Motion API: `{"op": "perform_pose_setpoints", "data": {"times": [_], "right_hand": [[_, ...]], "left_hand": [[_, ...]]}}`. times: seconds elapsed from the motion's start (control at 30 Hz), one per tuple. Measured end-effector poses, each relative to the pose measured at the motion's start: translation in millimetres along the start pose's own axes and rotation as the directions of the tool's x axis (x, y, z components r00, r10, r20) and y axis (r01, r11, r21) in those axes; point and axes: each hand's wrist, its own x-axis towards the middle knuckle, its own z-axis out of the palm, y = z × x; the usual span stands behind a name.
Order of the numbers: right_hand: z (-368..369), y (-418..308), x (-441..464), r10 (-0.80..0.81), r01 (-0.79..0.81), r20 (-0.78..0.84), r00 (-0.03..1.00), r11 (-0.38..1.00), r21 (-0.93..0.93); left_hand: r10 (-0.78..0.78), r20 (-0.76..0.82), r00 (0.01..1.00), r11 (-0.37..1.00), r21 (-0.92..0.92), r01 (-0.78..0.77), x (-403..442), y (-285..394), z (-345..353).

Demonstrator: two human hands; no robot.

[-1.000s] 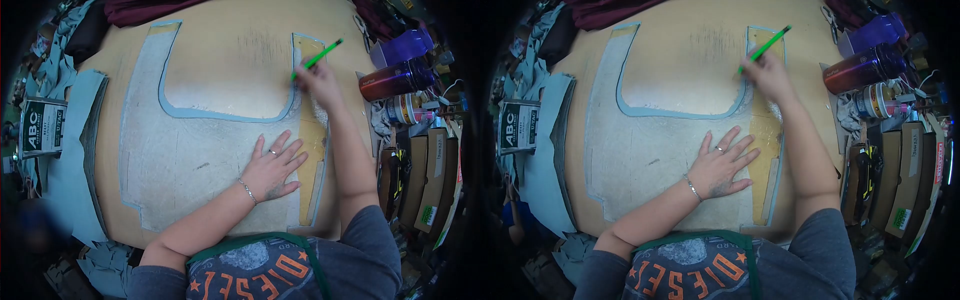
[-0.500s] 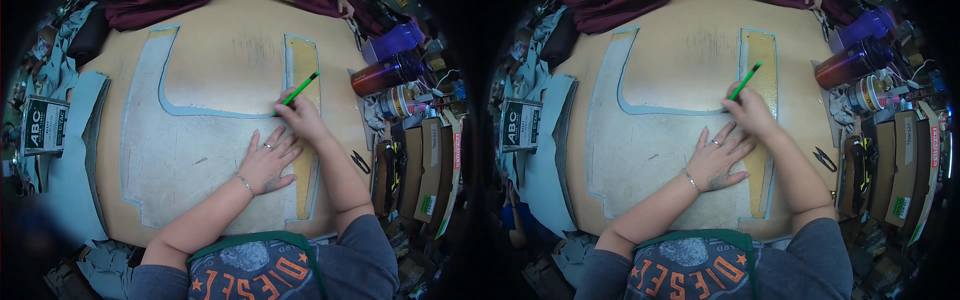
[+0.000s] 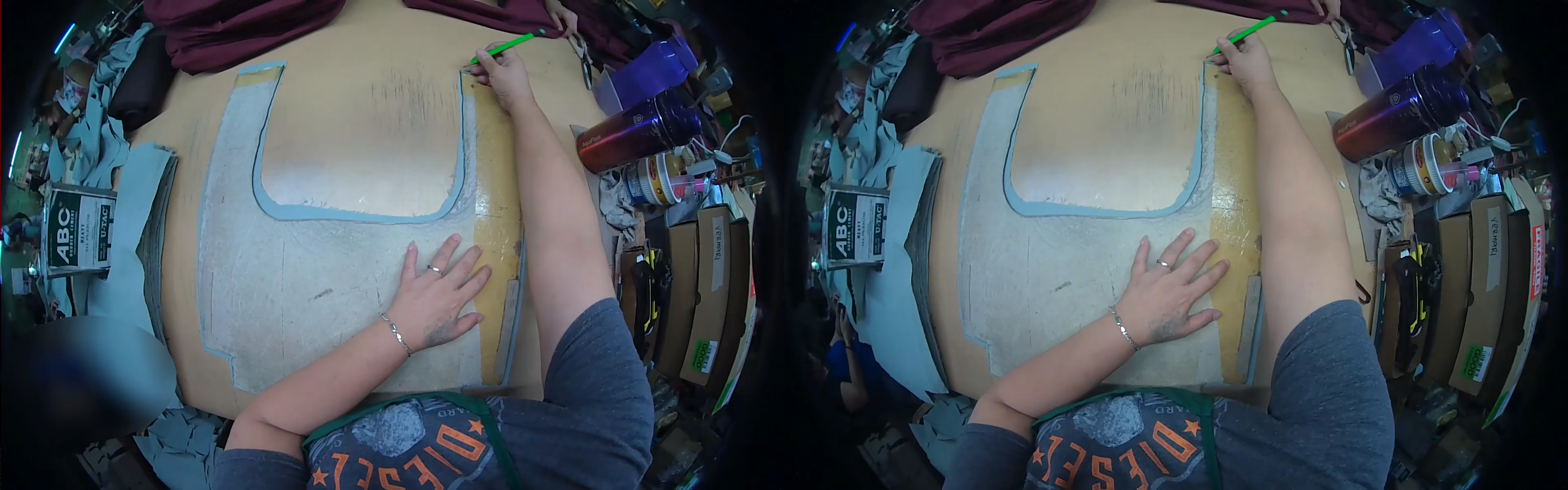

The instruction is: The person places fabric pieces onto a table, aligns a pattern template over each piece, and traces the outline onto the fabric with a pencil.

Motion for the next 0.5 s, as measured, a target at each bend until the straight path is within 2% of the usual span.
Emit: {"op": "perform_pose_setpoints", "data": {"times": [0.1,0.17,0.23,0.3,0.33,0.43,0.5], "right_hand": [[-8,16,6,-0.041,0.039,-0.068,0.997,0.999,-0.035],[-5,20,5,-0.072,0.067,-0.073,0.995,0.996,-0.064],[-4,21,8,-0.097,0.088,-0.065,0.993,0.988,-0.126],[-5,25,14,-0.105,0.094,-0.040,0.994,0.971,-0.221],[-3,28,15,-0.107,0.097,-0.068,0.992,0.987,-0.128],[-9,29,16,-0.101,0.093,-0.058,0.993,0.989,-0.117],[-9,25,14,-0.122,0.112,-0.029,0.992,0.962,-0.249]], "left_hand": [[-0.091,0.273,0.958,0.993,-0.050,0.108,40,-5,-34],[-0.091,0.050,0.995,0.992,-0.088,0.095,79,-26,-29],[-0.102,-0.179,0.979,0.995,-0.021,0.099,129,-50,-21],[-0.172,-0.283,0.944,0.984,0.004,0.181,168,-73,-12],[-0.206,-0.330,0.921,0.975,0.011,0.222,178,-78,-14],[-0.262,-0.173,0.949,0.957,0.082,0.279,178,-83,-15],[-0.253,-0.198,0.947,0.958,0.087,0.274,180,-85,-11]]}}
